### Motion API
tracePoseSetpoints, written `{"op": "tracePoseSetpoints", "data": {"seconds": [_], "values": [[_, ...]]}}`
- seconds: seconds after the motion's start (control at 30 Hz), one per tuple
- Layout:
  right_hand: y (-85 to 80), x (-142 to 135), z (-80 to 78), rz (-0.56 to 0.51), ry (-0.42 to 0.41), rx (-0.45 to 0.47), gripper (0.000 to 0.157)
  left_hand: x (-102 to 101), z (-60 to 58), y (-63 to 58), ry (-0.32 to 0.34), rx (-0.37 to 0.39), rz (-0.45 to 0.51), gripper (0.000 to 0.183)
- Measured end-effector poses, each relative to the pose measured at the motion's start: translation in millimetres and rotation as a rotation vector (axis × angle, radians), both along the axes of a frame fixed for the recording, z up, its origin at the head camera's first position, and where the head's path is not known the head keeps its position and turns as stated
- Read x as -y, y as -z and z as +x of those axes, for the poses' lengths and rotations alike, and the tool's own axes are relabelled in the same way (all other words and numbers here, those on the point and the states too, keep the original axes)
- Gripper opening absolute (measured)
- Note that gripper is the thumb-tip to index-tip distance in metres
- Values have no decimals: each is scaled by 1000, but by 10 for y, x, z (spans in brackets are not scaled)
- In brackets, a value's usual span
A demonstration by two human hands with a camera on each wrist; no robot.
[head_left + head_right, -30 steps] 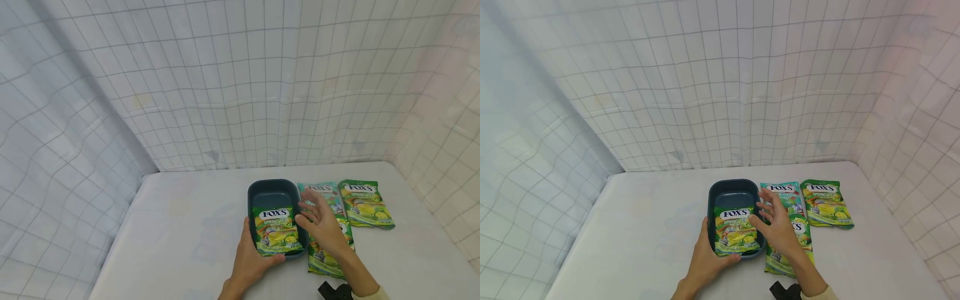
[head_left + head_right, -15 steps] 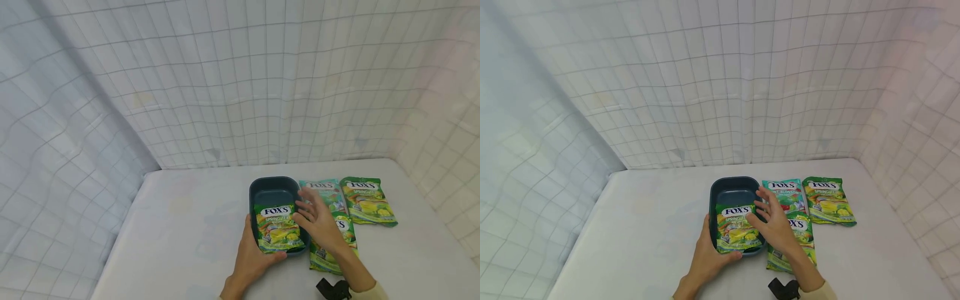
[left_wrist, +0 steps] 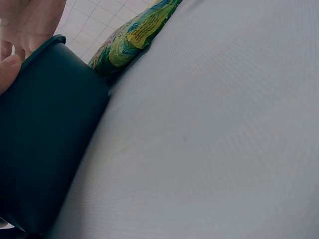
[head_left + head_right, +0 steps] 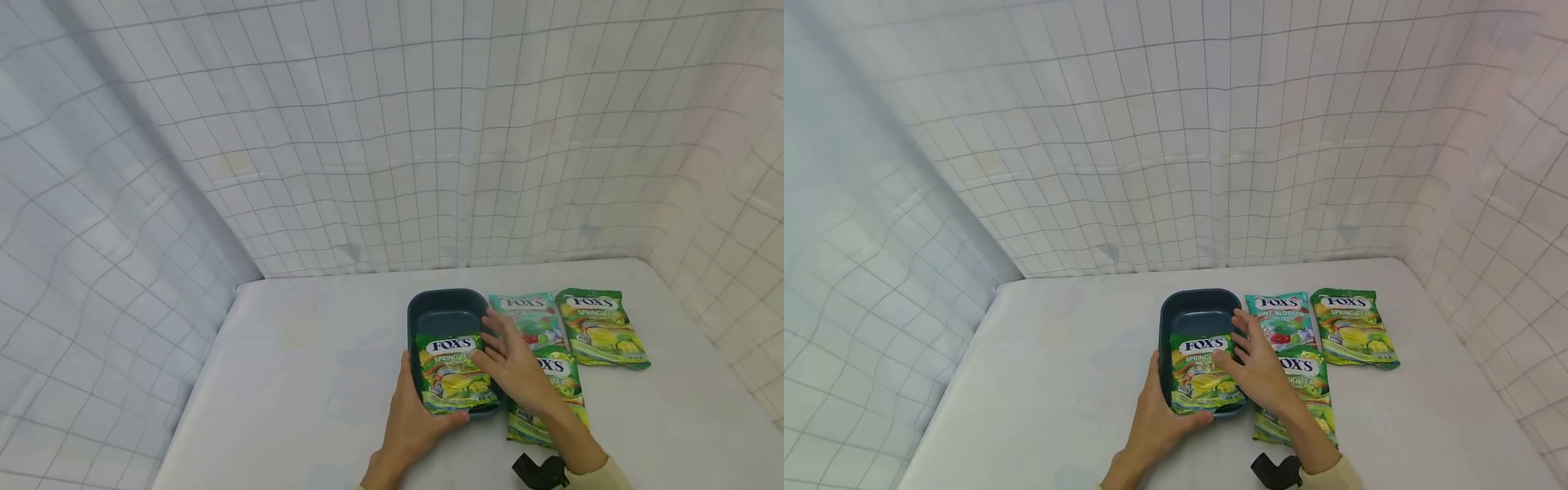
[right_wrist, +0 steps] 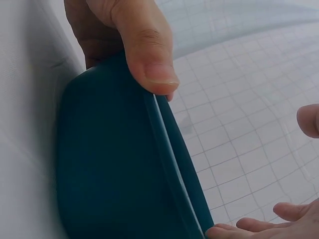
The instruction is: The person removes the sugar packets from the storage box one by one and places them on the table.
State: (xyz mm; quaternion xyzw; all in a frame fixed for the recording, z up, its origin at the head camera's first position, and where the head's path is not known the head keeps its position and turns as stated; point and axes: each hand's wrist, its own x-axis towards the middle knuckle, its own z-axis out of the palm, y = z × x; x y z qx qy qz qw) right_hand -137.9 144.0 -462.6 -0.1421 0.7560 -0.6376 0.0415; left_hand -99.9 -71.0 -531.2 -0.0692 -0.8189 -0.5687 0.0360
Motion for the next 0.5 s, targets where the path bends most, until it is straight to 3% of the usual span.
{"op": "tracePoseSetpoints", "data": {"seconds": [0.5], "values": [[28,63,-33,39,14,76,83,10,1,0,-5,4,-6,136]]}}
